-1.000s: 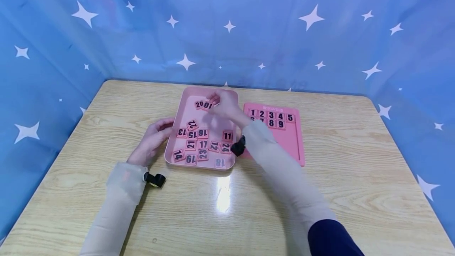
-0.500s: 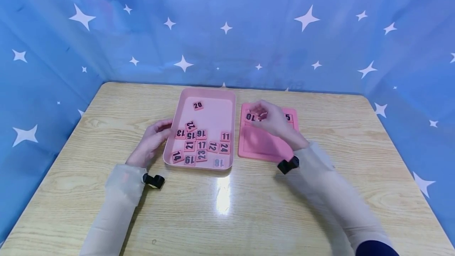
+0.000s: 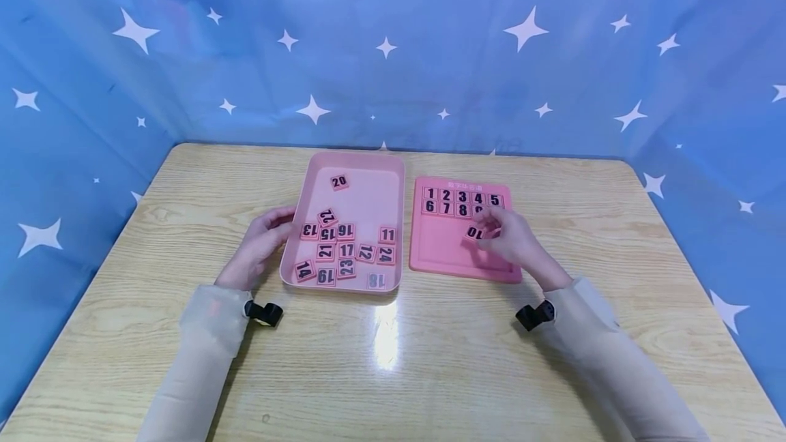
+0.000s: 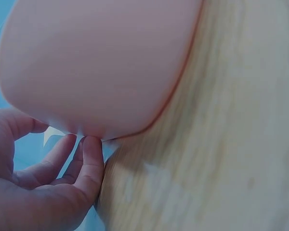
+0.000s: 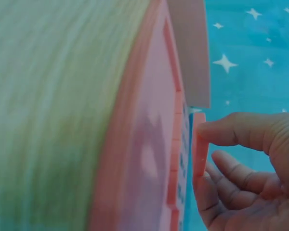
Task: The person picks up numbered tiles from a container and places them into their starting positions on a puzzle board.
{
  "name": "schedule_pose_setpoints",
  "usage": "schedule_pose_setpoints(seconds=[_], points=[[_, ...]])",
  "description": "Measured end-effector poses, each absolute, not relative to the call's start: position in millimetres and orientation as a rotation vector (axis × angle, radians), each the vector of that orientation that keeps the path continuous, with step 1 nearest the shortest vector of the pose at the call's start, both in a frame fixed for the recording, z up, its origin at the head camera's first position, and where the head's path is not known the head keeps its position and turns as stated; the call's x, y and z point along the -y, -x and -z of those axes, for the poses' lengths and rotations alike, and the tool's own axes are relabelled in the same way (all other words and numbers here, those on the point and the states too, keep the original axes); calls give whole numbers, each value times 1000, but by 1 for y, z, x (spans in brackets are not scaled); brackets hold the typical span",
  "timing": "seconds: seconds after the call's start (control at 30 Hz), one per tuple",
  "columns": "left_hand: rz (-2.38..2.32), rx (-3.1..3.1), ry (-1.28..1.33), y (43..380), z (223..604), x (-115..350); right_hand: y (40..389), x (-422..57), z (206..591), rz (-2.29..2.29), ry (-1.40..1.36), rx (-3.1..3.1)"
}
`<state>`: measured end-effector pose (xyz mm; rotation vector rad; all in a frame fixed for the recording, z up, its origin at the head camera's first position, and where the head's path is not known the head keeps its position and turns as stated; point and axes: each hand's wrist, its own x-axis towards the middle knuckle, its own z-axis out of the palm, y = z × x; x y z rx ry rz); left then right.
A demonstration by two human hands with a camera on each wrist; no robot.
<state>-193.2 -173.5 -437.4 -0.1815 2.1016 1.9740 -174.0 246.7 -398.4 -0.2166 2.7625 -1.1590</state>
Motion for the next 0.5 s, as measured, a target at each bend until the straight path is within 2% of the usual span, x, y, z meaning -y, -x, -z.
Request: schedule_pose_setpoints(seconds=[0.5], points=[[-1991, -2103, 174, 194, 440, 173, 170, -255, 413, 1044, 180, -2817]])
